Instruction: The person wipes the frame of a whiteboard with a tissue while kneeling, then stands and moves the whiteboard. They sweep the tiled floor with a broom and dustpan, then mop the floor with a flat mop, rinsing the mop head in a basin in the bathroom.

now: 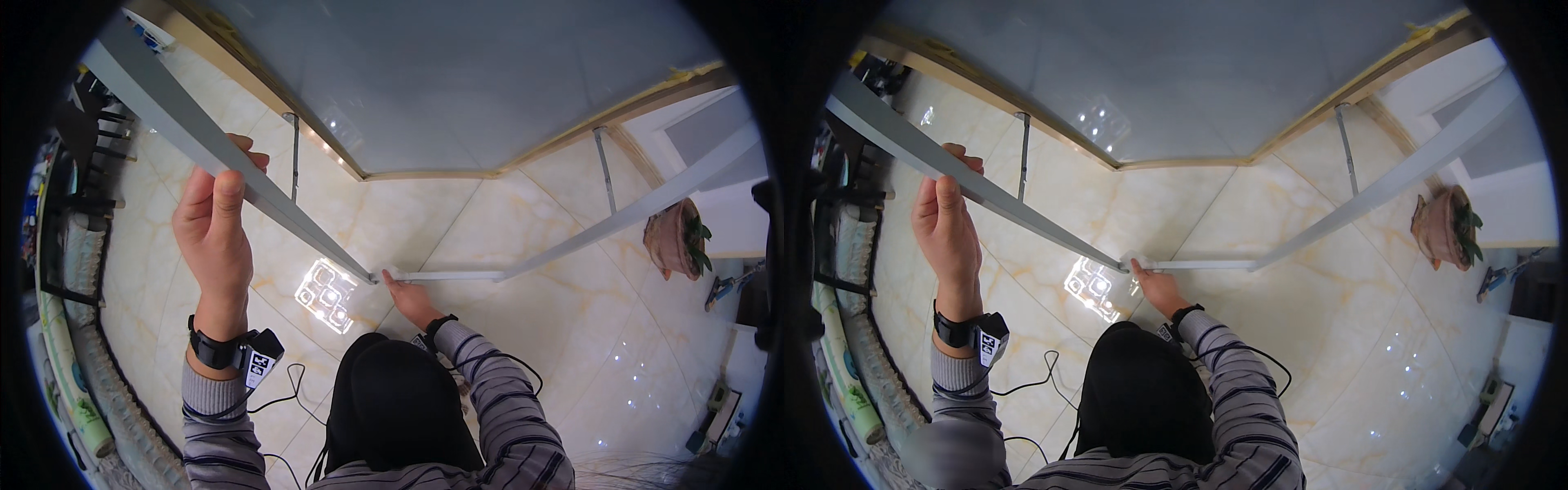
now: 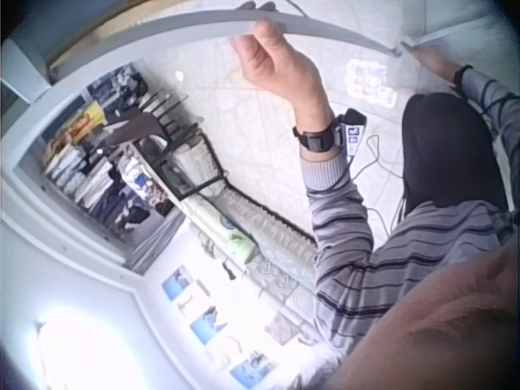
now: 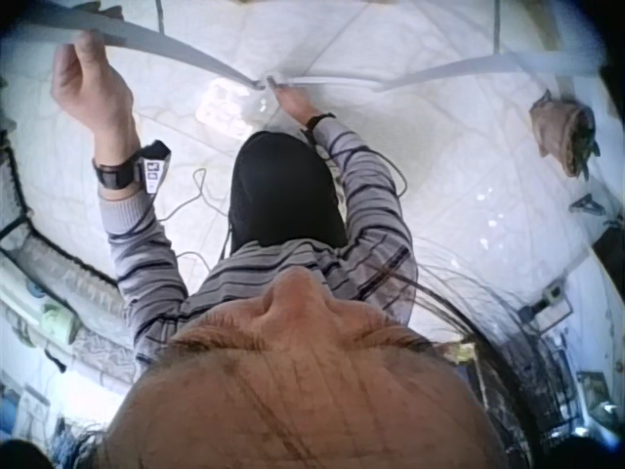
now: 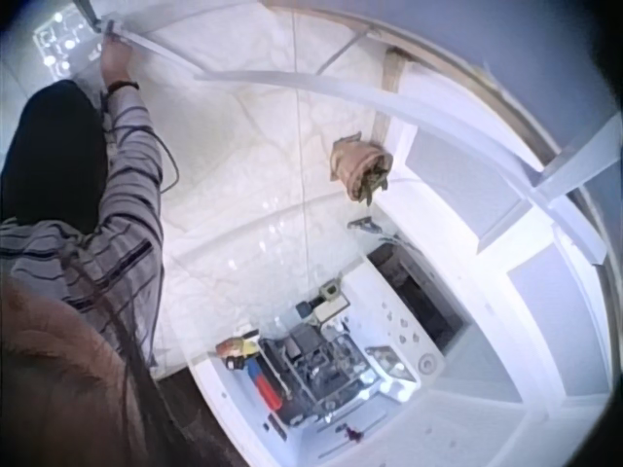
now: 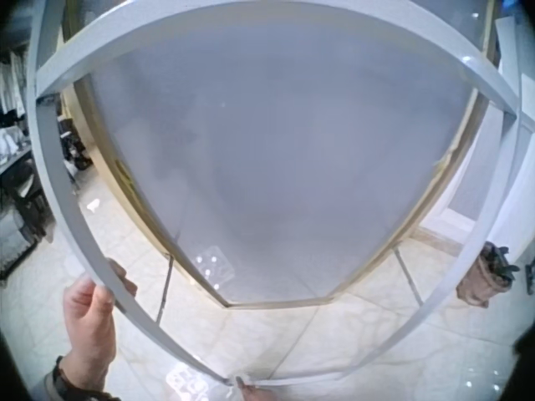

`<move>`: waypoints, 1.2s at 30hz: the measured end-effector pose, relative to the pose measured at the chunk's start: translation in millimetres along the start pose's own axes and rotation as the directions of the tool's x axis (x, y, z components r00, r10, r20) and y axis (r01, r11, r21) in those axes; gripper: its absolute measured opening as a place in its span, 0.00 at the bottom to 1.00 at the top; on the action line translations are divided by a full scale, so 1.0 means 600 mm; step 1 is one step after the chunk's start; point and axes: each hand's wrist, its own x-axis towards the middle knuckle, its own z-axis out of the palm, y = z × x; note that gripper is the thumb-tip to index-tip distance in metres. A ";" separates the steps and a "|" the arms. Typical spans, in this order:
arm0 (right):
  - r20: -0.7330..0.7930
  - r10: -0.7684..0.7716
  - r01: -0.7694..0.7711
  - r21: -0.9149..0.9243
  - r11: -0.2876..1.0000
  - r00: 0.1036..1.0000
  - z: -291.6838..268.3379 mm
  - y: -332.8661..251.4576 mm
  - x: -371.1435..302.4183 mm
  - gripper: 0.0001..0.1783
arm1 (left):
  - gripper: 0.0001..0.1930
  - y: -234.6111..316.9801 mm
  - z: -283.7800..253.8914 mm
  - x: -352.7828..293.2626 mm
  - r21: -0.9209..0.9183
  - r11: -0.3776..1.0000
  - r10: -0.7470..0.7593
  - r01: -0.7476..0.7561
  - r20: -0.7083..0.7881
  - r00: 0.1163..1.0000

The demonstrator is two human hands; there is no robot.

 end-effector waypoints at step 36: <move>-0.023 0.055 -0.047 0.259 0.965 0.998 -0.057 0.032 -0.039 0.09 | 0.16 0.017 0.004 0.003 -0.027 0.998 -0.064 0.065 0.033 0.997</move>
